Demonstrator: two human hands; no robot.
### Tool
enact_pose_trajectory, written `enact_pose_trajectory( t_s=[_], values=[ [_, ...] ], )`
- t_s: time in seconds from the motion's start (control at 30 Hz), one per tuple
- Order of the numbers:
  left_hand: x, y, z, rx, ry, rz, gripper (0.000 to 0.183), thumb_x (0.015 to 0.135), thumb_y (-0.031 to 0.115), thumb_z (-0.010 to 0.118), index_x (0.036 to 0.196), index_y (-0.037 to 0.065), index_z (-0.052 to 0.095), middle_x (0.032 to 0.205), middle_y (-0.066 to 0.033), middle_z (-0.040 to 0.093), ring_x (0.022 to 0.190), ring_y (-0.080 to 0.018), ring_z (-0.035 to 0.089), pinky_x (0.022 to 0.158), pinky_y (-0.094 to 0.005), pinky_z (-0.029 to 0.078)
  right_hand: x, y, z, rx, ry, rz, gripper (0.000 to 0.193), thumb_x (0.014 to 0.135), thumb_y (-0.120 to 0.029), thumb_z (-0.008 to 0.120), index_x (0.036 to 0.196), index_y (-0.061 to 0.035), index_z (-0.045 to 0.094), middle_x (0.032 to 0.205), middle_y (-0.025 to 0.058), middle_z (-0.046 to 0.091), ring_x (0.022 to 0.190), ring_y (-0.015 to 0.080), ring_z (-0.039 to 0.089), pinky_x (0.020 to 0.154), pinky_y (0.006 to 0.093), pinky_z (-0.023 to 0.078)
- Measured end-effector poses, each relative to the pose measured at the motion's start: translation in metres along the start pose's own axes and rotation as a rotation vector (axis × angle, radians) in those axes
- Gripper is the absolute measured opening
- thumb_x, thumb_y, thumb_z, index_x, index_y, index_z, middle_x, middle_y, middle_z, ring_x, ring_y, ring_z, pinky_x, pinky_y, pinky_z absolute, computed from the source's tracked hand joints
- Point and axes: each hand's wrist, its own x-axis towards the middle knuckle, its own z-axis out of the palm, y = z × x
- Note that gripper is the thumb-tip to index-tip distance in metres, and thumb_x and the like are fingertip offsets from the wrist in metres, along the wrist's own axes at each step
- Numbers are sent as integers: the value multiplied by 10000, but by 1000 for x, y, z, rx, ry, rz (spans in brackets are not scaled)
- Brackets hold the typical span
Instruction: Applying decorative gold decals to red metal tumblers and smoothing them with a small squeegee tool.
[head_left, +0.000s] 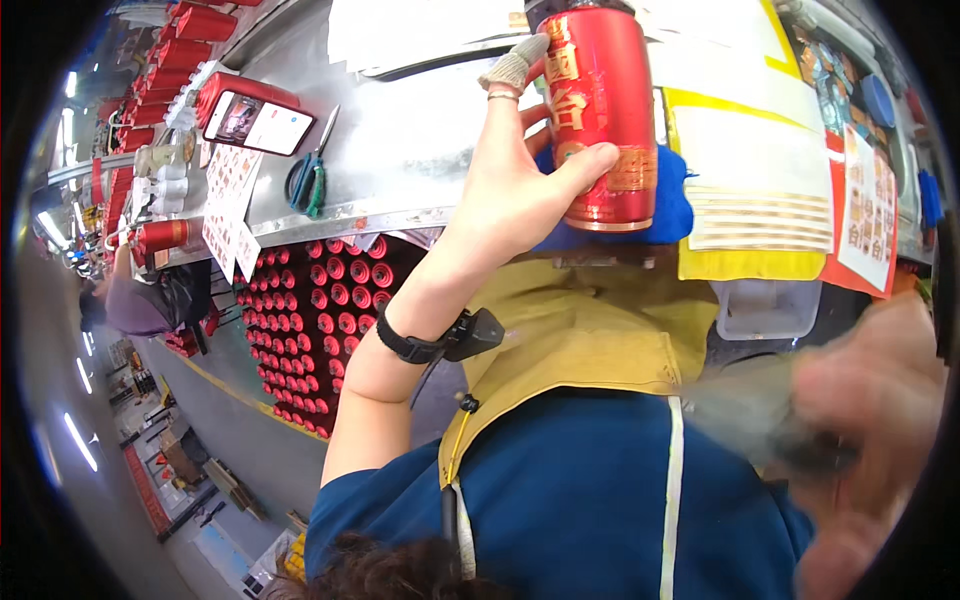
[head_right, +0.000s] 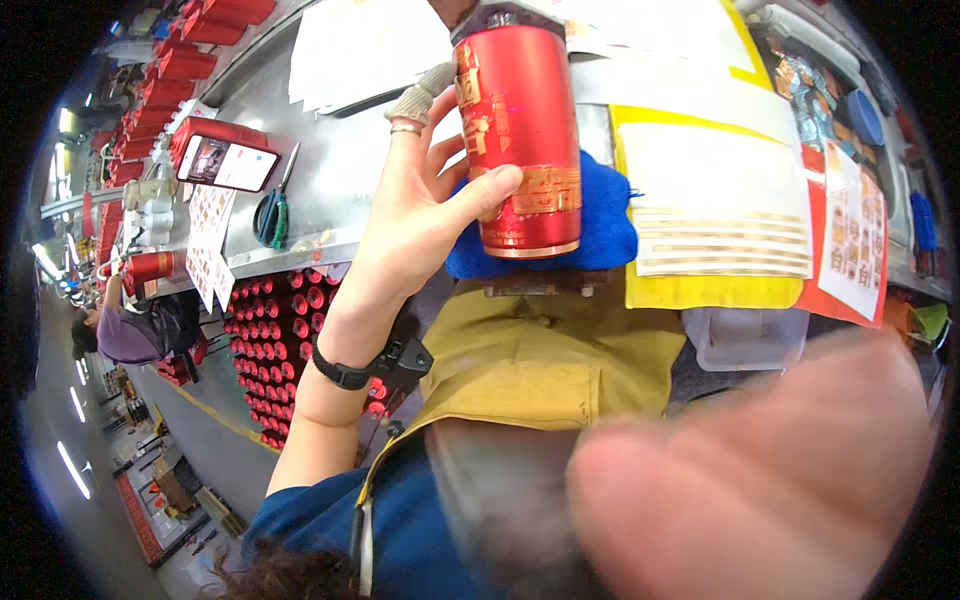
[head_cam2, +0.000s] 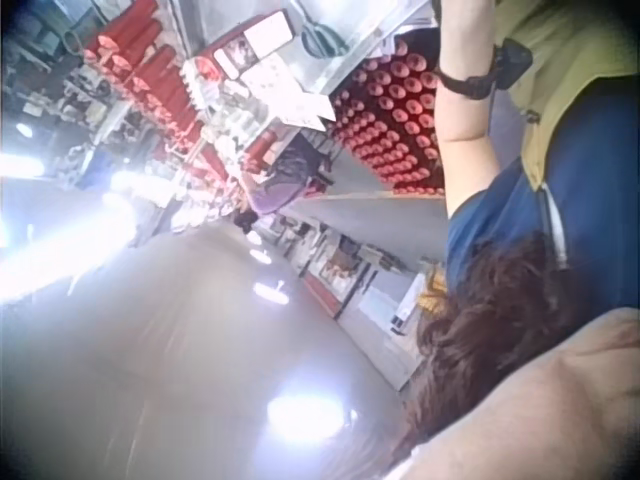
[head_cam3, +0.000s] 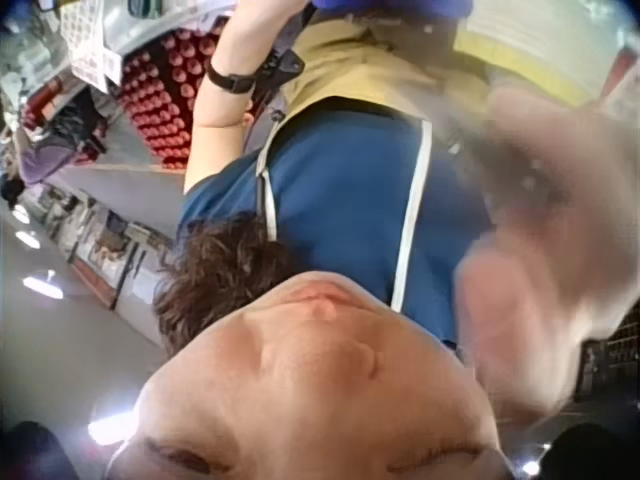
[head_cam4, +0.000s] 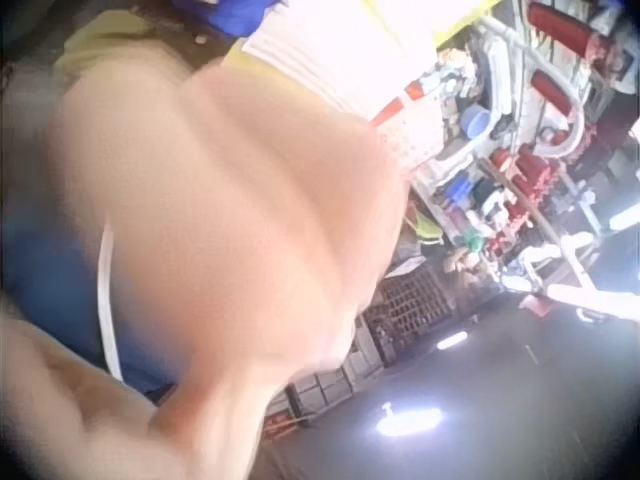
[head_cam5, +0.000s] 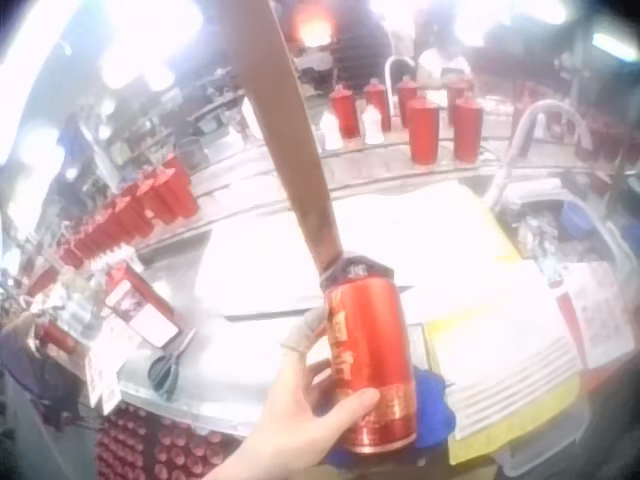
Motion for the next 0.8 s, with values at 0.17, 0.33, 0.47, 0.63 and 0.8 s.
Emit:
enact_pose_trajectory(
  t_s=[0.17, 0.33, 0.47, 0.63, 0.8],
  values=[
    [-16, -27, -36, -117, 107, -61, 920, 865, 116, 797, 1574, 32, 216, 1573, -185, 298, 1377, -314, 447, 1116, -440, 459, 0, 32, 35, -26, 253, -8, 387, 800, 93, 775, 1173, 34, 688, 1068, 124, 737, 994, 202, 692, 879, 294, 529],
    [-40, -41, -29, 139, 188, 170, 995, 813, 279, 866, 1589, 21, 300, 1611, -265, 266, 1444, -367, 361, 1183, -500, 333, -1, 54, 39, -159, 344, -42, 315, 812, 83, 765, 1118, 21, 726, 1036, 100, 747, 912, 169, 693, 834, 278, 532],
    [-45, -27, -23, 830, 205, 500, 693, 668, 395, 918, 1304, 204, 720, 1606, -218, 357, 1401, -419, 401, 1131, -501, 371, -3, 62, 49, -71, 409, 6, 286, 832, 86, 750, 1109, 21, 721, 1009, 99, 739, 897, 166, 693, 803, 272, 537],
    [-43, -34, -10, 1073, 329, 586, 563, 671, 350, 904, 1207, 259, 759, 1513, -145, 518, 1358, -371, 454, 1061, -499, 436, 6, 68, 64, -3, 430, 15, 254, 843, 94, 741, 1084, 20, 702, 1002, 97, 726, 887, 170, 693, 794, 271, 541],
    [-51, -50, -12, 1050, 311, 733, 524, 690, 214, 910, 1187, 241, 744, 1461, -131, 572, 1342, -367, 485, 1082, -453, 431, 13, 76, 84, -65, 427, -126, 254, 768, 26, 751, 1002, -72, 741, 915, 67, 727, 841, 254, 663, 770, 373, 519]
  ],
)
